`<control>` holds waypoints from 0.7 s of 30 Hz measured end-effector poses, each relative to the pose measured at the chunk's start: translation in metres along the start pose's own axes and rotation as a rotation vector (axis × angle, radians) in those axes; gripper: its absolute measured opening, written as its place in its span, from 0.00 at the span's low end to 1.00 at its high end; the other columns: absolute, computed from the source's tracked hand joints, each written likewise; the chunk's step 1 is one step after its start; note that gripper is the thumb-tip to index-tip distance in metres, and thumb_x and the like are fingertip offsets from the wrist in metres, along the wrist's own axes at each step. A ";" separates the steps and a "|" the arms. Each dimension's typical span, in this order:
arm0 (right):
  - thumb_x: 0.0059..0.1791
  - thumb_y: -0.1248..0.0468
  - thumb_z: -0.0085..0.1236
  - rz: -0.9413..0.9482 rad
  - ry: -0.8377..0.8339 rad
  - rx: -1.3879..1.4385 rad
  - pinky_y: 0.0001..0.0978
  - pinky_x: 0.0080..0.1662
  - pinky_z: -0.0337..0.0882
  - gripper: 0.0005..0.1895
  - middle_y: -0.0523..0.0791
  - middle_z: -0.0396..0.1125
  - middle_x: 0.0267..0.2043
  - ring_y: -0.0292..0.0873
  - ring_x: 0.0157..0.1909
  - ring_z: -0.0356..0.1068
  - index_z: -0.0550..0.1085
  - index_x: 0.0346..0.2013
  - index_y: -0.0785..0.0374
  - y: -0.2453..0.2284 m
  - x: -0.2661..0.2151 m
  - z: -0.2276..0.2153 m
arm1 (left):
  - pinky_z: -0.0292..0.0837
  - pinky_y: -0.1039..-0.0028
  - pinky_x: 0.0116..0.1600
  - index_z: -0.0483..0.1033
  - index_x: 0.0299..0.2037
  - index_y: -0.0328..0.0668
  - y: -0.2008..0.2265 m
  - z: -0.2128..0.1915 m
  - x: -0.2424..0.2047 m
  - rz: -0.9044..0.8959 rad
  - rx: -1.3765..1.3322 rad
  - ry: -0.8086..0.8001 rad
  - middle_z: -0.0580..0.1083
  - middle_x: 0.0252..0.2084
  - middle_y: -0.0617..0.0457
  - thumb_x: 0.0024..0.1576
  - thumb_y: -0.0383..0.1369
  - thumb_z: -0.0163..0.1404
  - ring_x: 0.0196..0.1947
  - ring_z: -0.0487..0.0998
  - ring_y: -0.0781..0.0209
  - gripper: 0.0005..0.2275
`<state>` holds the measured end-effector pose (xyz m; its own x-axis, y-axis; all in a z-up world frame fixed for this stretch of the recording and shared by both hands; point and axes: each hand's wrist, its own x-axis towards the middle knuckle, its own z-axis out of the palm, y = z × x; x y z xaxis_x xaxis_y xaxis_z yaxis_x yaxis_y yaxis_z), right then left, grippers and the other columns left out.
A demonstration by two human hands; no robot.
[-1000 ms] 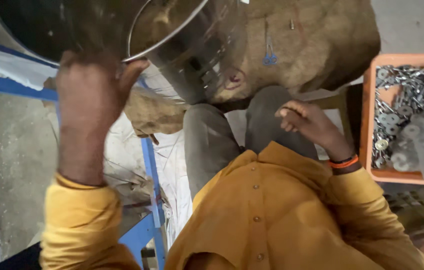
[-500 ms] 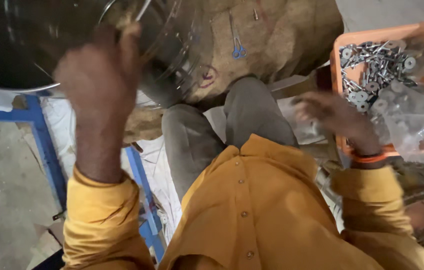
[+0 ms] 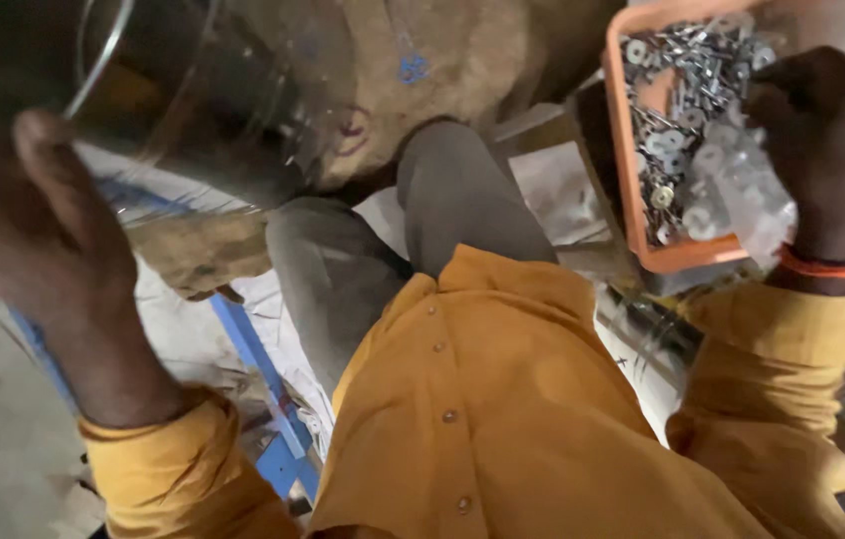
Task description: The person sits on the floor and repeatedly picks washers and bolts from a nearby orange bin, inserts them into pre-drilled holes on a large stainless steel container, and tightens them by hand. The person occasionally uses pliers to adjust the fasteners. The task continues with multiple fasteners being installed around the container's rim.
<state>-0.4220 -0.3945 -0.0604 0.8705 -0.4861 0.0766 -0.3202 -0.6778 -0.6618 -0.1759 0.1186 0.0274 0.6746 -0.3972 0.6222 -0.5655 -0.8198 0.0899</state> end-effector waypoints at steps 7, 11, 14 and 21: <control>0.43 0.69 0.60 -0.225 -0.410 1.217 0.29 0.60 0.75 0.27 0.38 0.69 0.56 0.33 0.57 0.72 0.71 0.57 0.56 -0.053 0.021 0.135 | 0.55 0.64 0.35 0.77 0.35 0.36 -0.008 -0.003 0.004 -0.109 -0.031 -0.045 0.67 0.26 0.46 0.76 0.43 0.41 0.26 0.66 0.52 0.21; 0.57 0.60 0.54 -0.517 -0.282 0.076 0.50 0.59 0.67 0.26 0.58 0.63 0.64 0.63 0.64 0.61 0.64 0.69 0.61 -0.070 0.072 0.285 | 0.56 0.63 0.39 0.75 0.34 0.39 -0.010 -0.005 -0.001 0.082 0.222 0.063 0.65 0.27 0.48 0.77 0.44 0.34 0.29 0.65 0.52 0.24; 0.52 0.60 0.58 -0.380 -0.257 -0.159 0.53 0.61 0.66 0.32 0.61 0.62 0.61 0.65 0.62 0.62 0.61 0.68 0.69 -0.063 0.130 0.376 | 0.58 0.62 0.43 0.68 0.30 0.40 -0.006 0.000 -0.003 0.097 0.196 0.083 0.65 0.29 0.48 0.78 0.44 0.30 0.32 0.65 0.50 0.25; 0.45 0.55 0.63 -0.270 -0.067 -0.313 0.54 0.57 0.66 0.37 0.60 0.63 0.61 0.64 0.60 0.63 0.64 0.64 0.68 -0.025 0.187 0.453 | 0.53 0.63 0.43 0.65 0.26 0.41 0.004 -0.003 0.000 -0.013 0.128 0.010 0.64 0.26 0.49 0.78 0.45 0.34 0.31 0.65 0.50 0.26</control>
<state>-0.0820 -0.2180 -0.3676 0.9579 -0.2379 0.1608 -0.1661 -0.9159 -0.3654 -0.1800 0.1171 0.0300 0.6763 -0.3829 0.6293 -0.4913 -0.8710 -0.0020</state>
